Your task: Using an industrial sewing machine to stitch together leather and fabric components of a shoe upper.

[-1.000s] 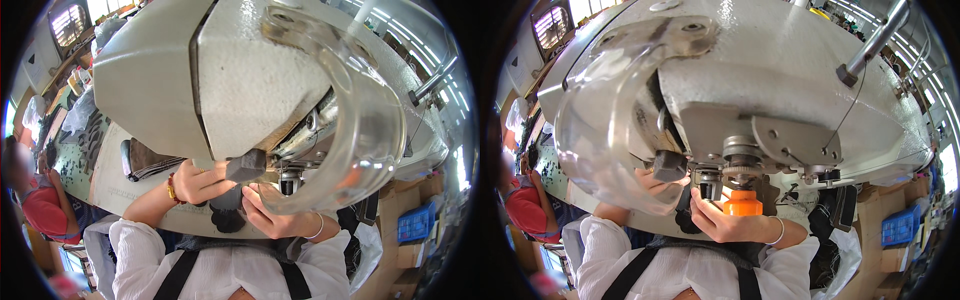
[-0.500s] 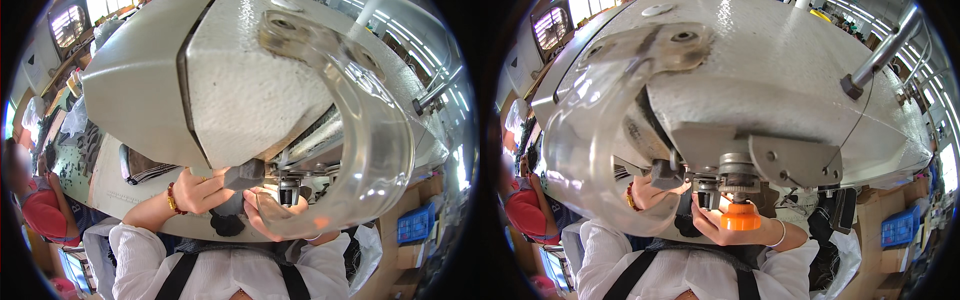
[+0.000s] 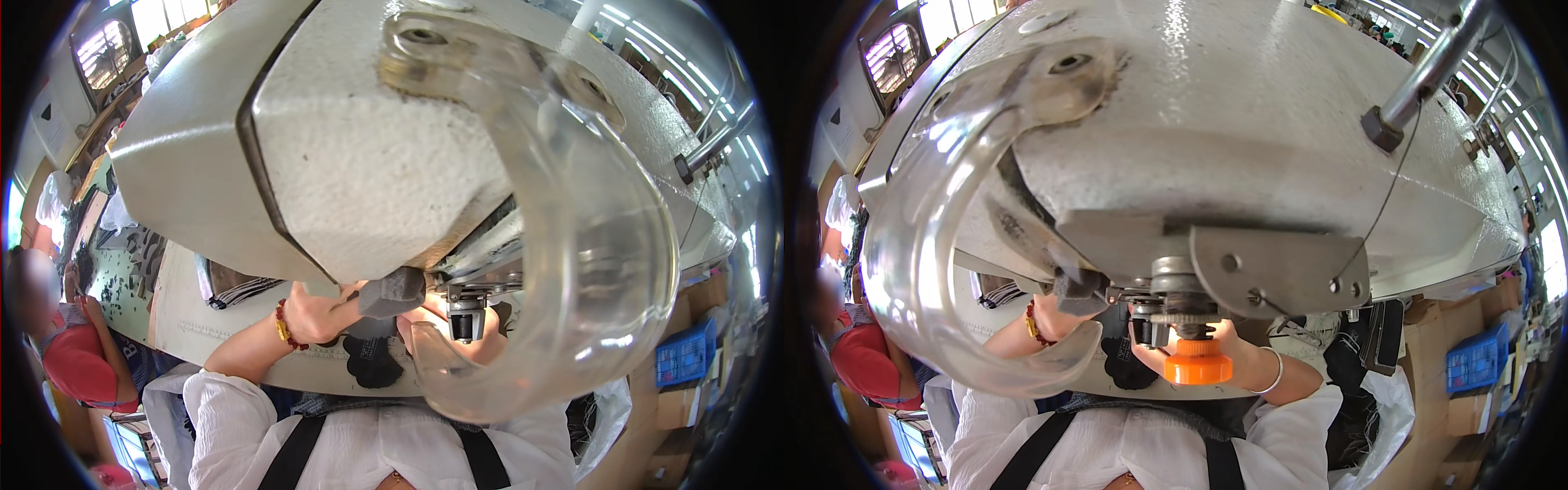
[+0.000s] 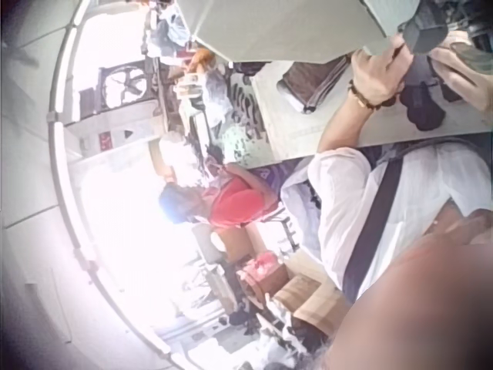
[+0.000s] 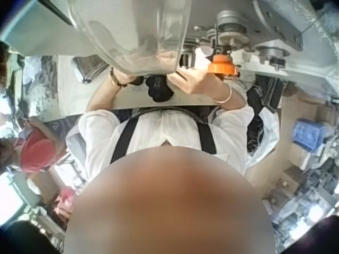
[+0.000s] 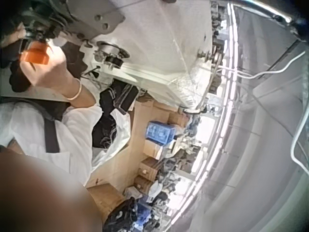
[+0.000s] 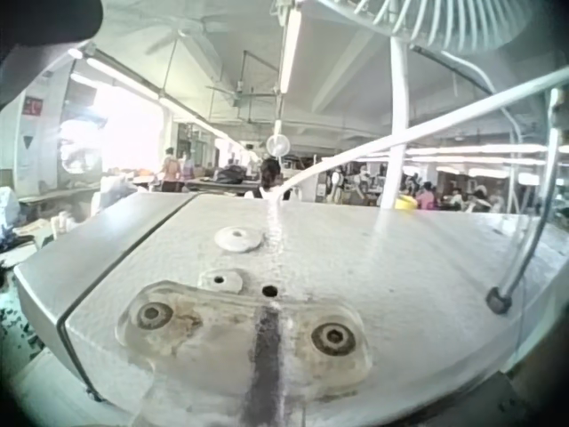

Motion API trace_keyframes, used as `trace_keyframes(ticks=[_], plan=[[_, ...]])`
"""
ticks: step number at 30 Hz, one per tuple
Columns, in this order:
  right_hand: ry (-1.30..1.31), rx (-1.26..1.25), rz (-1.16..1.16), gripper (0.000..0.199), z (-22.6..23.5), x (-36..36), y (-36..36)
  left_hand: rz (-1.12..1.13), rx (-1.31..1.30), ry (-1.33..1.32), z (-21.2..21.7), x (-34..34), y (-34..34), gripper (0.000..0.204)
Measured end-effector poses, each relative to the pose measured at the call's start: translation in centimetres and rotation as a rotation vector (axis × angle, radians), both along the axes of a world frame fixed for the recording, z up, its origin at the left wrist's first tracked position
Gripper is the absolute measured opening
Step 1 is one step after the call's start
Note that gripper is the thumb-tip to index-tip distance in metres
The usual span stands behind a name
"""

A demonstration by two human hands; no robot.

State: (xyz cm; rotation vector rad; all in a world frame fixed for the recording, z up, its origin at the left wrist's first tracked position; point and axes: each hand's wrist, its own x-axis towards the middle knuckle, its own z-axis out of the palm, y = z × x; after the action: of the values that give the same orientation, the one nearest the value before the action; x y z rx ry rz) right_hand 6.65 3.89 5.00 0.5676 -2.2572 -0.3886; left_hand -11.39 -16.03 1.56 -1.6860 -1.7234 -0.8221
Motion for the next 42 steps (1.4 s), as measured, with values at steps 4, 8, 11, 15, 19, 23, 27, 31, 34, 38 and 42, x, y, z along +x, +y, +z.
trace_keyframes(ticks=[4, 8, 11, 15, 19, 23, 27, 31, 34, 38, 42], plan=[[0.058, 0.368, -0.006, 0.034, 0.9, -0.4, 0.6, -0.098, -0.052, -0.171, -0.5, -0.6, -0.6, 0.041], [0.126, 0.583, -0.055, 0.031, 1.5, -1.1, 0.4, -0.074, -0.080, -0.108, -0.3, -0.6, -0.7, 0.034], [0.336, 1.278, -0.125, 0.024, 2.4, -1.6, 1.0, -0.069, -0.023, 0.017, 1.2, -0.9, -0.7, 0.029], [0.351, 1.097, -0.008, 0.021, 3.4, -2.1, 1.4, -0.078, 0.048, 0.086, 3.0, -1.1, -0.4, 0.028], [0.402, 1.169, 0.034, 0.018, 3.5, -2.4, 1.5, -0.031, 0.109, 0.087, 3.3, -0.7, -0.5, 0.028], [0.335, 1.165, 0.049, 0.015, 2.8, -2.9, 1.4, -0.068, 0.149, -0.495, 2.9, 0.6, -0.2, 0.032], [-0.050, 0.447, 0.193, 0.017, 1.9, -2.5, 1.3, -0.063, 0.201, -0.538, 3.8, 1.2, -0.6, 0.033], [-0.317, -0.014, 0.133, 0.032, 1.1, -1.0, 0.3, -0.058, 0.150, -0.301, 4.4, 1.2, -0.8, 0.029], [-0.255, 0.013, 0.045, 0.032, 0.9, -1.0, 0.2, -0.118, 0.112, -0.155, 3.9, 0.9, -0.6, 0.028], [0.052, 0.131, 0.181, 0.033, 1.1, -1.7, 0.5, -0.157, 0.084, -0.081, 2.7, 0.5, -0.2, 0.028], [0.035, 0.150, 0.138, 0.030, 1.5, -1.3, 0.5, -0.126, 0.020, -0.093, 2.1, 0.6, -0.4, 0.027]])
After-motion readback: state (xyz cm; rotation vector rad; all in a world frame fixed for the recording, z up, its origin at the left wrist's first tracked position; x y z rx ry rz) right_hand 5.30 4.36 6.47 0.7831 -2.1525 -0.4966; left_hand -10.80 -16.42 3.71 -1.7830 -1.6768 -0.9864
